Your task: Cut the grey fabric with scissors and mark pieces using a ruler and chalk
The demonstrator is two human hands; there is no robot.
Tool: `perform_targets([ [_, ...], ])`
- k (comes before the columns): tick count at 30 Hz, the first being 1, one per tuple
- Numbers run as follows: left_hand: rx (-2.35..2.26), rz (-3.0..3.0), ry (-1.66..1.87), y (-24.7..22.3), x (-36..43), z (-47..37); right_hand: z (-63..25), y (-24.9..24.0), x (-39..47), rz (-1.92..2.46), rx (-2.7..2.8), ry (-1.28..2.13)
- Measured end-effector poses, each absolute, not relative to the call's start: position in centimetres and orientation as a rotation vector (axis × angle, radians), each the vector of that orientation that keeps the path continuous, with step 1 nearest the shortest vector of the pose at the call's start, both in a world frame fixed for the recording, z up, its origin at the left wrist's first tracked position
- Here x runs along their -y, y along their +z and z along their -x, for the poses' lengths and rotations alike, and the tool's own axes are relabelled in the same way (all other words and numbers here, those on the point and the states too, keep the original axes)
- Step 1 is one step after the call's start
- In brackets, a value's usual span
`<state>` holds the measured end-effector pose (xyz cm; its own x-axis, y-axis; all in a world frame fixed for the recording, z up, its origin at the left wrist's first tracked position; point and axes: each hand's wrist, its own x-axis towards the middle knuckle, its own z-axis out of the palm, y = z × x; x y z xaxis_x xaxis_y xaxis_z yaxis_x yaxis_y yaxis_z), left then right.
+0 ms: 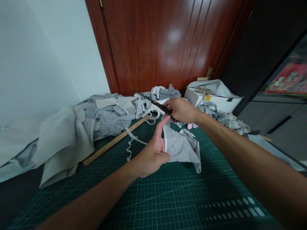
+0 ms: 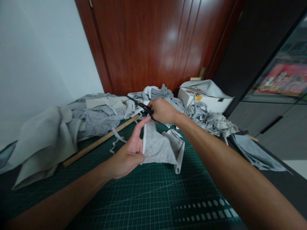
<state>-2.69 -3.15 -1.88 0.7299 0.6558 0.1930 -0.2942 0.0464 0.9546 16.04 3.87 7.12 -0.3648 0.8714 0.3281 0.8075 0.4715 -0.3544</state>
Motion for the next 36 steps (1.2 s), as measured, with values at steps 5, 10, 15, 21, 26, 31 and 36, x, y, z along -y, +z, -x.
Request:
perform_targets([
  [5, -0.317, -1.297, 0.79, -2.5, 3.5, 2.4, -15.6, 6.5, -4.2, 1.437, 2.238, 0.195],
  [10, -0.319, -1.165, 0.837, -3.7, 3.3, 2.0, -15.8, 5.6, -4.5, 1.515, 2.093, 0.253],
  [15, -0.301, -1.069, 0.883, -3.5, 1.8, 2.4, -16.9, 5.6, -3.0, 1.521, 1.885, 0.377],
  [21, -0.346, -1.093, 1.05, -0.6, -1.2, 4.4, -16.7, 4.9, 3.0, 1.262, 1.458, 0.83],
  [26, -0.361, -1.175, 1.201, 2.1, -2.4, 5.8, -14.9, 2.0, 7.9, 1.081, 1.515, 1.173],
  [31, -0.369, -1.231, 1.277, 3.6, -2.8, 7.3, -13.3, -1.7, 9.3, 1.021, 1.54, 1.459],
  [36, -0.371, -1.274, 1.314, 4.5, -2.8, 8.9, -12.7, -3.1, 9.4, 1.031, 1.553, 1.578],
])
